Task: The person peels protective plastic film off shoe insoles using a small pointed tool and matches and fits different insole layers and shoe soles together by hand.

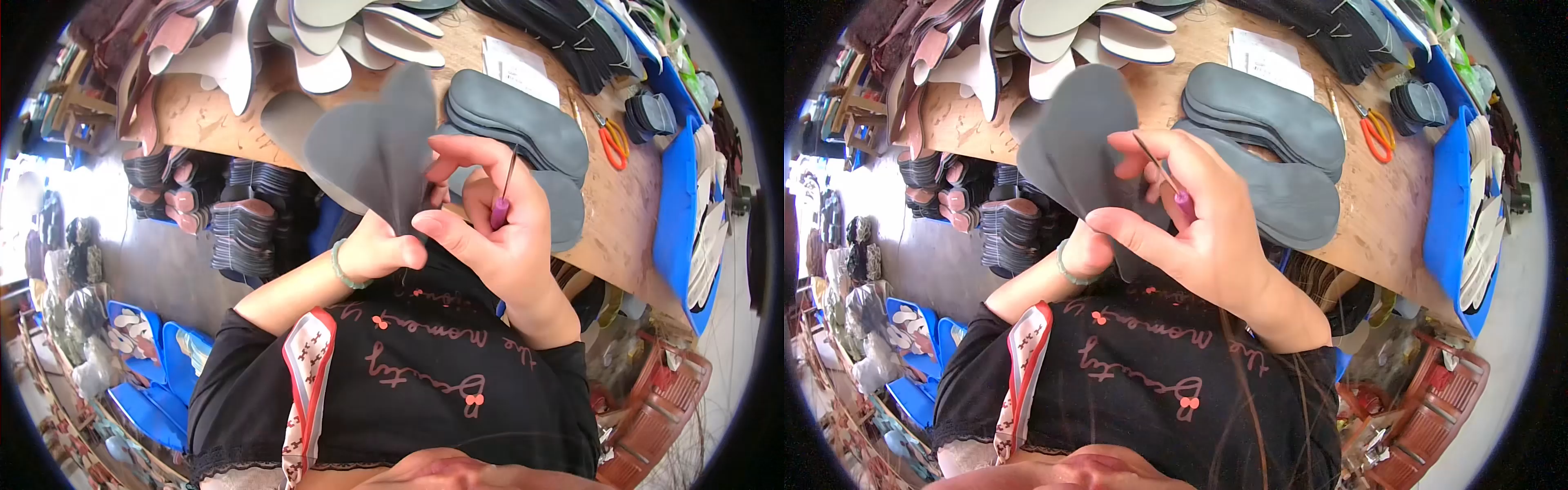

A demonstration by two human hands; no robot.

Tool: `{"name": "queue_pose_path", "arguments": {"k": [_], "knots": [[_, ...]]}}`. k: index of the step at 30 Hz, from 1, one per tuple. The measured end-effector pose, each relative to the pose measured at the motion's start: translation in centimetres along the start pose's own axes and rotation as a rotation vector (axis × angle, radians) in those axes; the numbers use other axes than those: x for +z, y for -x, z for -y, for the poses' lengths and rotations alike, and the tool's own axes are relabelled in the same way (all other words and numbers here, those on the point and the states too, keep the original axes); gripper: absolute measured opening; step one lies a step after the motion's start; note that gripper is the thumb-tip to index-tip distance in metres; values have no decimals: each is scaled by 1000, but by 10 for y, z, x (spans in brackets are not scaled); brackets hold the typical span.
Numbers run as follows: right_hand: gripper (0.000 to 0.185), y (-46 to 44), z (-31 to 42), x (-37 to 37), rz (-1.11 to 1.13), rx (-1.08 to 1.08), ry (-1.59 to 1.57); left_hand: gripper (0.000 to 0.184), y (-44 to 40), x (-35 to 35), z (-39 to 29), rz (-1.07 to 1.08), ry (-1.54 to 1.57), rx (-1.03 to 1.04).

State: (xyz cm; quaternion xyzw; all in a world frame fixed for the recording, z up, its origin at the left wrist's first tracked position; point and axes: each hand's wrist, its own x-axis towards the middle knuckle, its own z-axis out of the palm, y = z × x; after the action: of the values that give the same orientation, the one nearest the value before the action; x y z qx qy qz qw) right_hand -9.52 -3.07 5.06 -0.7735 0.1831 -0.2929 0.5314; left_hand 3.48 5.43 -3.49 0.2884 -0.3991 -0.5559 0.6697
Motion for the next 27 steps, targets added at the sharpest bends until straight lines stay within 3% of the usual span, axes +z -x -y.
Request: {"name": "queue_pose_path", "arguments": {"k": [2, 5, 9, 10, 13, 15, 18, 22, 24, 27], "knots": [[50, 0, 4, -5, -44, -10, 27, 109, -5, 1, 0, 32, -87, -13], [39, 2, 8, -12, -110, -4, 62, 124, -8, 11, -8, 5, -236, -89], [25, 12, 17, -26, -130, 95, -60, 130, -10, 26, -5, -47, -381, -30], [22, 15, 13, -28, -160, 55, -110, 128, -8, 27, -11, -23, -385, -124], [17, 24, 4, -35, -228, -19, -198, 121, -13, 42, -17, 7, -543, -85], [16, 32, 11, -45, -246, -5, -170, 120, -20, 44, -7, 31, -738, 142], [15, 43, 17, -57, -277, 25, -197, 119, -22, 53, -2, 16, -1009, 232], [14, 55, 21, -67, -322, 47, -337, 116, -23, 72, 3, -87, -1180, 251], [12, 63, 29, -77, -338, 174, -308, 114, -23, 79, 4, -104, -1251, 245], [8, 69, 26, -87, -313, 151, -355, 121, -22, 86, 4, -49, -1386, 199]]}}
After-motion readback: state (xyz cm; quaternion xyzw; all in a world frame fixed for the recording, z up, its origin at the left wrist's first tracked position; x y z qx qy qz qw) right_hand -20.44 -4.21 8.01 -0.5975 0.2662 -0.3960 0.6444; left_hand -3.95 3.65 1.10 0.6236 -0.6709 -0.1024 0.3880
